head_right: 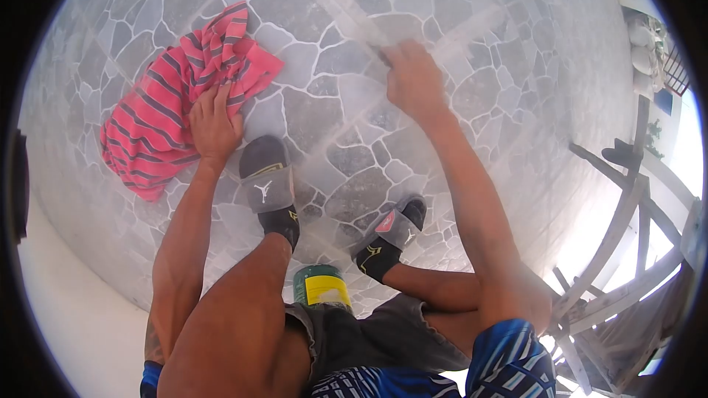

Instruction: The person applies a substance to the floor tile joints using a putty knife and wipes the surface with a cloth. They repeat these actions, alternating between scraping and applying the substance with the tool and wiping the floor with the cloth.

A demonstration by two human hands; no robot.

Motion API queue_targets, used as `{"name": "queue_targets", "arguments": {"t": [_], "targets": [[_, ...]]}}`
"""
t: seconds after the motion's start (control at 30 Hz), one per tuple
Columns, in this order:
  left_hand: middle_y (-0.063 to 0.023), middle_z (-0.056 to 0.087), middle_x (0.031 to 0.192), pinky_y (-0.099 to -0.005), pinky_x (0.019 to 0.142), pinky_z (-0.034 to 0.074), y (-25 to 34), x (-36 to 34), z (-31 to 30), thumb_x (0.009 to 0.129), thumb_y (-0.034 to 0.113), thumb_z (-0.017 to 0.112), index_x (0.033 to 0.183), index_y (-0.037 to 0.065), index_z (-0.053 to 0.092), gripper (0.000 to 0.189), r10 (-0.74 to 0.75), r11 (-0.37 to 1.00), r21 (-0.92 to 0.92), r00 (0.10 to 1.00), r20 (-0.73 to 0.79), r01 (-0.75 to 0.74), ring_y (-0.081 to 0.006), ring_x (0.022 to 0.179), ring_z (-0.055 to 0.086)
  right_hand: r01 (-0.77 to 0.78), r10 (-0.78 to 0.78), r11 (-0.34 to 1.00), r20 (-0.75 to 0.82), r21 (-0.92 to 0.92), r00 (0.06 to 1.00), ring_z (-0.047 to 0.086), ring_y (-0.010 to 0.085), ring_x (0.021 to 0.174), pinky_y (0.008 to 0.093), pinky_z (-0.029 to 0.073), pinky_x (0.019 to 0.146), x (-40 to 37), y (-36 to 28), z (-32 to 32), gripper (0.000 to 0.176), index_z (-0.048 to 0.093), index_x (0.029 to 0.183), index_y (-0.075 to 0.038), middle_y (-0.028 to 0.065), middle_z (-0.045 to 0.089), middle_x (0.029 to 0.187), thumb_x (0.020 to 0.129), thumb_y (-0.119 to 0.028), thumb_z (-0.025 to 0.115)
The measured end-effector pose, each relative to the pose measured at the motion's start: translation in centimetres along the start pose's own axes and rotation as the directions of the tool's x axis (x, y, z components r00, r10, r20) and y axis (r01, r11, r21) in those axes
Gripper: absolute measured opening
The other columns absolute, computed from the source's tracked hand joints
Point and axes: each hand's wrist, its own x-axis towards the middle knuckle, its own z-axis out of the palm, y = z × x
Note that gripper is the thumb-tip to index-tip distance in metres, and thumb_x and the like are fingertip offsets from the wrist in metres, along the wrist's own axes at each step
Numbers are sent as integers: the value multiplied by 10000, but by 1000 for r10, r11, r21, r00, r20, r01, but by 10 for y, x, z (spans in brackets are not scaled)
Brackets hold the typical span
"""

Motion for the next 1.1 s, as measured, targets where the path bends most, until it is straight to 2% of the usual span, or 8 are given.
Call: {"name": "queue_targets", "arguments": {"t": [0.07,0.3,0.5,0.73,0.8,0.9,0.97,1.1], "targets": [[-103,558,1258,-457,955,412,1,1,0,740,201,600,1307,142,542,573,-3,1000,7,1000,4,3,-319,1134,532,283,-271,957,162,-57,949,567,286,916,420,453,798,-24,9,27,345,627,1069,-87,92,559,966,726,-48,635],[-108,556,1254,-457,956,405,-1,0,2,742,190,597,1311,137,535,576,11,1000,-2,1000,-19,-11,-318,1145,528,462,-447,887,224,-18,866,553,290,944,414,447,826,-25,20,26,493,568,1220,-11,109,546,994,740,-90,644],[-116,562,1244,-451,964,400,2,5,0,752,177,588,1307,128,529,561,-1,1000,-4,1000,-5,1,-324,1141,530,536,-515,842,204,-65,833,557,285,942,391,482,810,-16,31,35,442,570,1184,8,108,546,1008,748,-58,611],[-124,567,1246,-455,950,408,0,6,-3,752,182,590,1300,119,538,553,23,1000,16,1000,3,-23,-329,1134,537,473,-458,876,146,-94,877,563,264,914,377,498,807,72,25,62,321,598,1091,-41,80,563,984,771,-68,609],[-122,566,1249,-456,950,408,3,2,-3,753,184,592,1302,118,537,556,15,1000,6,1000,12,-15,-328,1137,536,485,-464,874,235,-36,854,562,262,922,380,500,817,51,31,52,285,604,1066,-58,74,565,985,781,-81,605],[-119,564,1253,-459,947,407,1,1,0,753,190,596,1307,118,531,563,0,1000,6,1000,-9,0,-326,1141,533,609,-588,793,257,0,767,563,260,930,375,498,824,4,46,33,249,606,1036,-70,66,565,981,787,-87,601],[-117,564,1256,-460,944,408,0,2,0,753,195,599,1311,119,527,567,-1,1000,10,1000,3,1,-326,1142,531,606,-585,796,264,6,766,564,261,933,372,495,830,12,47,39,234,607,1026,-73,62,566,988,794,-98,600],[-115,544,1282,-471,963,402,0,1,3,733,207,616,1320,142,533,597,-23,1000,6,999,36,22,-325,1171,519,567,-542,816,194,-111,818,561,243,917,349,494,814,93,26,67,159,577,960,-95,47,540,969,801,-98,588]]}}
